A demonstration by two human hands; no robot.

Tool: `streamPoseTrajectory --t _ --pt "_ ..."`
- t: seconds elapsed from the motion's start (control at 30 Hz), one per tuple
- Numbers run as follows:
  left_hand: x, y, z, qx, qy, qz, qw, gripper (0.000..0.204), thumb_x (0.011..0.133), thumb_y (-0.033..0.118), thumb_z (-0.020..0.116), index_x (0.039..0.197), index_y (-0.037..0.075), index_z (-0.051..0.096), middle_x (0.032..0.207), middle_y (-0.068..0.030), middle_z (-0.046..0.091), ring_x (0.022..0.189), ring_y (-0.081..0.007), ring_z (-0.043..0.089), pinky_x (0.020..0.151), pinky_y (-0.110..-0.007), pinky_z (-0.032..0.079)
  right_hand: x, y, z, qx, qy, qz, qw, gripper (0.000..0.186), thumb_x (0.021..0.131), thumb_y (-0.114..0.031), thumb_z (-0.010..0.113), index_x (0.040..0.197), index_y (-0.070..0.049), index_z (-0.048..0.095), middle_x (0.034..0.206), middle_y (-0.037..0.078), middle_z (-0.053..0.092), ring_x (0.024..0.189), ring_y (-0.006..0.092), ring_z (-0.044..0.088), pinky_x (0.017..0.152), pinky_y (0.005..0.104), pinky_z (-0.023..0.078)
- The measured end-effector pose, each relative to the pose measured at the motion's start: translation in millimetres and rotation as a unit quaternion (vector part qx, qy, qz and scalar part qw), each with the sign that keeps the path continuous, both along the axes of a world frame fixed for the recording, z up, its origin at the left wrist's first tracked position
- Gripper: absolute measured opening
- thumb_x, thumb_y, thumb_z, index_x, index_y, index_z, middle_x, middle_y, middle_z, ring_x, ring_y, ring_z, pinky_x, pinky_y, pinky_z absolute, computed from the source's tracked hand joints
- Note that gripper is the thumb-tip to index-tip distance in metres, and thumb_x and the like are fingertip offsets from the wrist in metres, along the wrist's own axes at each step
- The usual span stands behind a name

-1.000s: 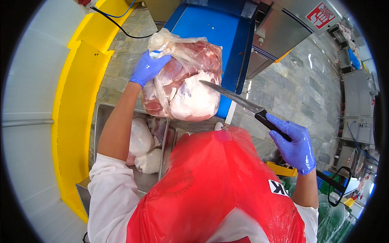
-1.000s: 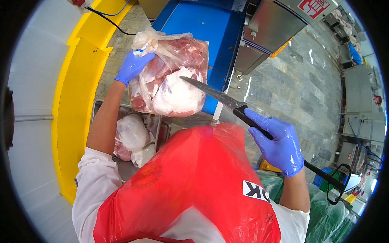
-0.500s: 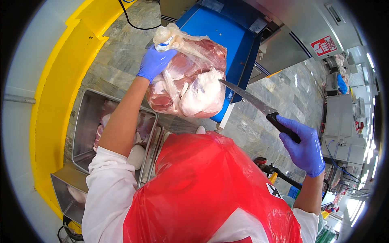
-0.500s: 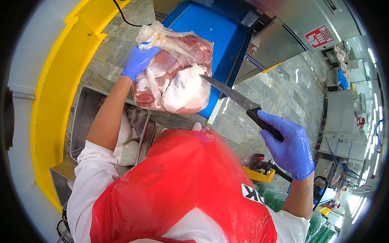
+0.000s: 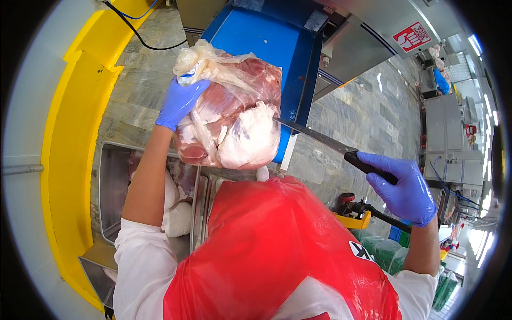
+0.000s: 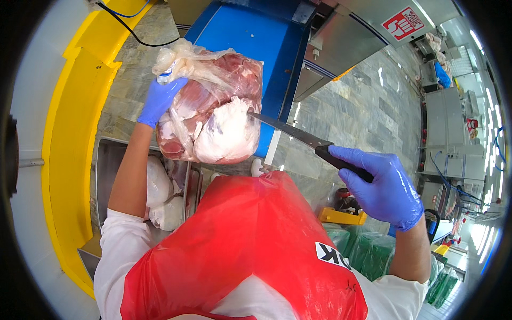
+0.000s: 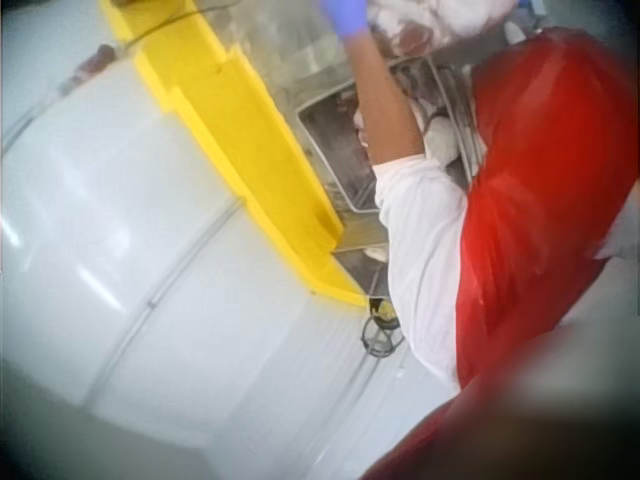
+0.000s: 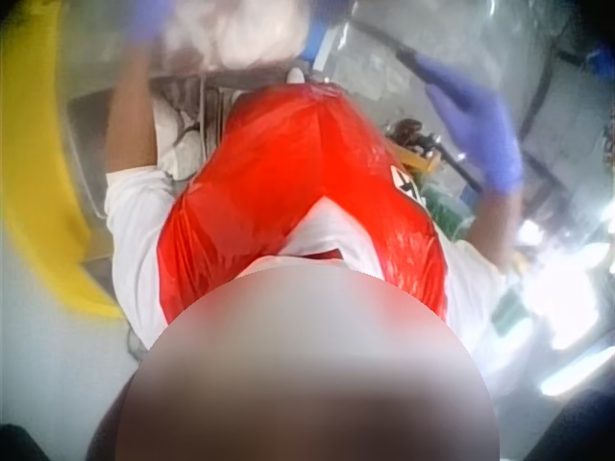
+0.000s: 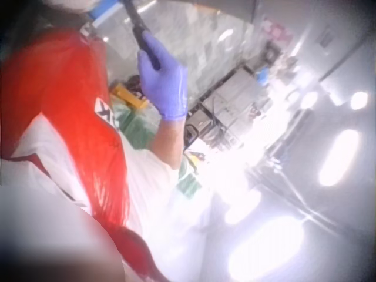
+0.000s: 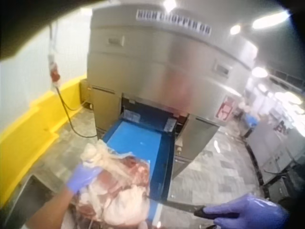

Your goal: The person removes a large raw meat cut from a water-filled metal bin and places it on a blue cutting board. Using a knife, the person trims fat and connective tissue from the meat, separating pieces and setting them aside.

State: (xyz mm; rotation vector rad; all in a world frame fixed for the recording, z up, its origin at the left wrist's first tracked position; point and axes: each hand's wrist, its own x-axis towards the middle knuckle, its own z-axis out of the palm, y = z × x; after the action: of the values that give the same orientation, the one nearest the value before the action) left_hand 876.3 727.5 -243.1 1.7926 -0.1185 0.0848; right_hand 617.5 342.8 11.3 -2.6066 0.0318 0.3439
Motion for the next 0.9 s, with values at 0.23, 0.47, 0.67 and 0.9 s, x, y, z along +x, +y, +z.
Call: streamPoseTrajectory --t 0.23,0.47,0.67,0.9 --pt "3 0 -3 0.071 0.04 0.043 0.996 0.075 0.082 0.041 0.088 0.139 0.0 0.062 0.129 -0.0176 0.072 0.118 -0.0298 0.07 0.101 -0.042 0.055 57 28 36 -0.067 0.06 0.025 0.996 0.036 0.092 -0.006 0.07 0.127 -0.005 0.076 0.076 0.016 0.072 0.062 0.0168 0.068 0.063 0.0327 0.054" --pt "-4 -4 5 0.088 -0.02 0.066 0.994 0.073 0.082 0.042 0.087 0.136 0.0 0.063 0.129 -0.0196 0.072 0.117 -0.0338 0.071 0.101 -0.044 0.055 83 23 2 -0.046 0.054 0.093 0.993 0.037 0.092 -0.008 0.073 0.129 -0.007 0.074 0.079 0.023 0.071 0.063 0.0302 0.072 0.065 0.0374 0.056" --pt "-6 -14 5 0.095 -0.055 0.164 0.98 0.064 0.081 0.033 0.089 0.129 -0.001 0.064 0.126 -0.0212 0.072 0.114 -0.0339 0.072 0.098 -0.043 0.055 40 -15 -92 -0.041 -0.095 0.118 0.988 0.048 0.092 -0.007 0.076 0.139 -0.013 0.07 0.075 0.018 0.065 0.06 0.0319 0.065 0.058 0.0402 0.051" --pt "-1 -17 -4 0.017 -0.028 0.188 0.982 0.055 0.084 0.031 0.085 0.124 -0.002 0.068 0.118 -0.0171 0.075 0.106 -0.029 0.074 0.091 -0.041 0.056 1 -24 -176 -0.098 -0.199 0.094 0.97 0.048 0.09 -0.014 0.079 0.137 -0.018 0.072 0.074 0.012 0.06 0.056 0.0276 0.06 0.05 0.0415 0.049"
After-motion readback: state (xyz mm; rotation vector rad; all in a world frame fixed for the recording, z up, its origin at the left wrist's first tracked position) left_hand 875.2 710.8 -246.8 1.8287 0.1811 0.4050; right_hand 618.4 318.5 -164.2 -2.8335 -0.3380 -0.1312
